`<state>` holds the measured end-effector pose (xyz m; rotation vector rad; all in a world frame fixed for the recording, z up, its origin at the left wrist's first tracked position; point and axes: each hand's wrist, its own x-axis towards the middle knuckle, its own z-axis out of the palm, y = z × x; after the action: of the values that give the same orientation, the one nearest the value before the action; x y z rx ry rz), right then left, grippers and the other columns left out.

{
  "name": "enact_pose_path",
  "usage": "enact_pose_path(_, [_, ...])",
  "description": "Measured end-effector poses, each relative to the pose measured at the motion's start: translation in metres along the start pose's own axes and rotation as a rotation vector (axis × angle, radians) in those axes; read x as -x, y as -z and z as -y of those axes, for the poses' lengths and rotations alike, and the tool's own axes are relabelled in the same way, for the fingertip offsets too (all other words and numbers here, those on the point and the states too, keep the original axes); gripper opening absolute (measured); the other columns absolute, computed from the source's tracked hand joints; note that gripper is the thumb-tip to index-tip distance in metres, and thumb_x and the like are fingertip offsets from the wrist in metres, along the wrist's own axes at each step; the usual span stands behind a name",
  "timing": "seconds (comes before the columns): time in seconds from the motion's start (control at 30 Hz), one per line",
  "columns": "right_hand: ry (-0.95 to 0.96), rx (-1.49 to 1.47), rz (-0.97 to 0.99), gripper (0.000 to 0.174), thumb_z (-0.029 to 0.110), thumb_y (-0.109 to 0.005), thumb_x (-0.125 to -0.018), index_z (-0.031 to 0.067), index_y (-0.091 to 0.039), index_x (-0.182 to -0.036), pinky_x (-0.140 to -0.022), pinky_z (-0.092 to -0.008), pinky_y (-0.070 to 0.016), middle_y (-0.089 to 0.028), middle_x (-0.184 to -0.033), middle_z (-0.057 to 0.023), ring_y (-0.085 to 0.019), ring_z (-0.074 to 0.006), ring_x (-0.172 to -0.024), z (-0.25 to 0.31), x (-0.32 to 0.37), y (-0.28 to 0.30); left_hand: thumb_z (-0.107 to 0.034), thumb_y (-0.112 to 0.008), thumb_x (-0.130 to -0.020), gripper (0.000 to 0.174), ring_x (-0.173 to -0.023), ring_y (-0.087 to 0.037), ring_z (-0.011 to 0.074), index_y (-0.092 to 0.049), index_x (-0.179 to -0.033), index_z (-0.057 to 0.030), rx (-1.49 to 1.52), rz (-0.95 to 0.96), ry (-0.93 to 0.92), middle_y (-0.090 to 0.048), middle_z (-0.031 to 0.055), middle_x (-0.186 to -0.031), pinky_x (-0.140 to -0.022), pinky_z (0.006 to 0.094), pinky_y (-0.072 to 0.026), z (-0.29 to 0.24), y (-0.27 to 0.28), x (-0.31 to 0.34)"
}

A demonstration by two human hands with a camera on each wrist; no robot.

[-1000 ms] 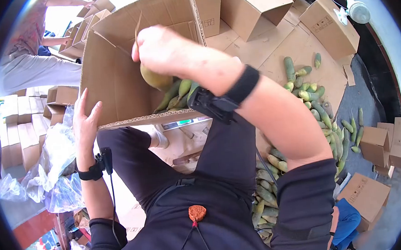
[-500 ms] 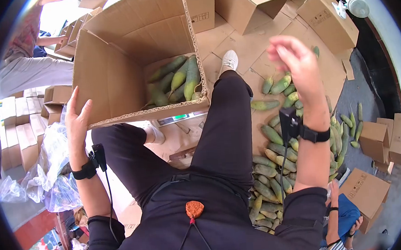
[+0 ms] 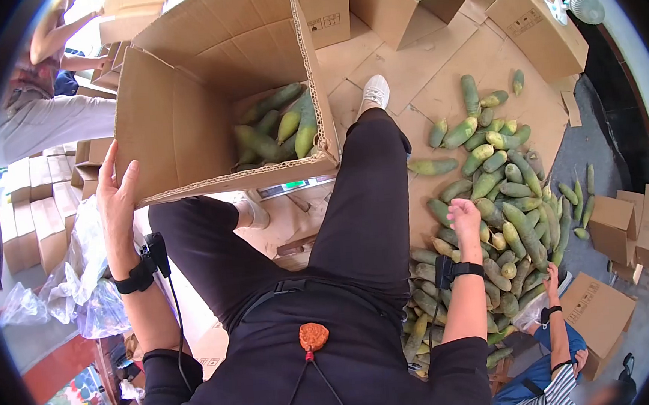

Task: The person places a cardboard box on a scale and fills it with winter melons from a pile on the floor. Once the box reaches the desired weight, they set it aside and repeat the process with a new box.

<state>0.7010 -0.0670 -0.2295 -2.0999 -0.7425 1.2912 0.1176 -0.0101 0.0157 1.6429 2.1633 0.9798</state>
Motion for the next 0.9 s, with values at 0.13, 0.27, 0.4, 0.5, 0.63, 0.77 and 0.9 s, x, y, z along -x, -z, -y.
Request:
enact_pose_path(0.13, [-0.050, 0.065, 0.022, 0.019, 0.010, -0.052, -0.086, 0.0087, -0.060, -0.103, -0.054, -0.0249, -0.0437, -0.063, -0.087, -0.0019, -0.058, -0.0107, -0.066, -0.031, -0.013, -0.010, -0.010, -0.062, -0.087, 0.052, -0.111, -0.054, 0.0189, -0.044, -0.134, -0.0008, -0.032, -0.023, -0.007, -0.053, 0.0152, -0.127, -0.094, 0.0293, -0.0427, -0.007, -0.002, 0.000])
enact_pose_path(0.27, [-0.078, 0.074, 0.044, 0.017, 0.010, -0.055, -0.084, 0.0083, -0.062, -0.100, -0.049, -0.0256, -0.0430, -0.062, -0.085, -0.0022, -0.059, -0.0126, -0.063, -0.049, -0.029, -0.023, -0.011, -0.063, -0.084, 0.050, -0.115, -0.051, 0.0216, -0.048, -0.131, -0.0002, -0.010, -0.044, 0.014, -0.054, 0.0144, -0.126, -0.100, 0.0322, -0.0380, -0.007, -0.005, -0.001])
enact_pose_path(0.4, [-0.011, 0.216, -0.016, 0.018, 0.008, -0.056, -0.085, 0.0071, -0.061, -0.102, -0.045, -0.0257, -0.0432, -0.062, -0.083, -0.0024, -0.059, -0.0123, -0.059, -0.079, -0.063, -0.039, -0.012, -0.062, -0.086, 0.050, -0.120, -0.049, 0.0227, -0.047, -0.132, -0.0005, -0.033, -0.035, -0.015, -0.051, 0.0150, -0.131, -0.102, 0.0328, -0.0358, 0.003, -0.011, -0.003])
enact_pose_path(0.5, [0.020, 0.332, -0.044, 0.021, 0.010, -0.056, -0.084, 0.0073, -0.062, -0.103, -0.053, -0.0318, -0.0493, -0.065, -0.086, -0.0076, -0.063, -0.0195, -0.066, -0.098, -0.094, -0.050, -0.012, -0.061, -0.086, 0.051, -0.122, -0.047, 0.0238, -0.045, -0.133, -0.0005, -0.091, -0.022, -0.010, -0.050, 0.0154, -0.132, -0.104, 0.0335, -0.0332, -0.011, -0.012, -0.002])
enact_pose_path(0.63, [0.049, 0.649, -0.098, 0.025, 0.015, -0.062, -0.078, 0.0119, -0.066, -0.102, -0.083, -0.0424, -0.0484, -0.067, -0.094, -0.0161, -0.061, -0.0383, -0.092, -0.068, -0.112, -0.073, -0.009, -0.058, -0.087, 0.049, -0.124, -0.044, 0.0242, -0.044, -0.134, -0.0006, -0.104, -0.007, 0.002, -0.048, 0.0151, -0.134, -0.106, 0.0351, -0.0292, -0.016, -0.015, 0.000])
enact_pose_path(0.77, [-0.102, 0.487, 0.027, 0.036, 0.014, -0.060, -0.081, 0.0124, -0.060, -0.116, -0.072, -0.0388, -0.0513, -0.066, -0.099, -0.0148, -0.064, -0.0270, -0.085, -0.052, -0.138, -0.105, -0.008, -0.055, -0.089, 0.050, -0.129, -0.038, 0.0225, -0.041, -0.137, -0.0006, -0.080, 0.020, 0.065, -0.042, 0.0136, -0.140, -0.108, 0.0343, -0.0272, -0.013, -0.014, 0.002])
enact_pose_path(0.9, [-0.412, 0.025, 0.182, 0.044, 0.015, -0.058, -0.084, 0.0137, -0.052, -0.128, -0.059, -0.0346, -0.0498, -0.062, -0.102, -0.0098, -0.061, -0.0167, -0.075, -0.054, -0.166, -0.151, -0.011, -0.054, -0.089, 0.050, -0.131, -0.037, 0.0229, -0.042, -0.137, -0.0020, -0.104, 0.026, 0.127, -0.042, 0.0127, -0.141, -0.109, 0.0347, -0.0256, -0.020, -0.016, 0.000])
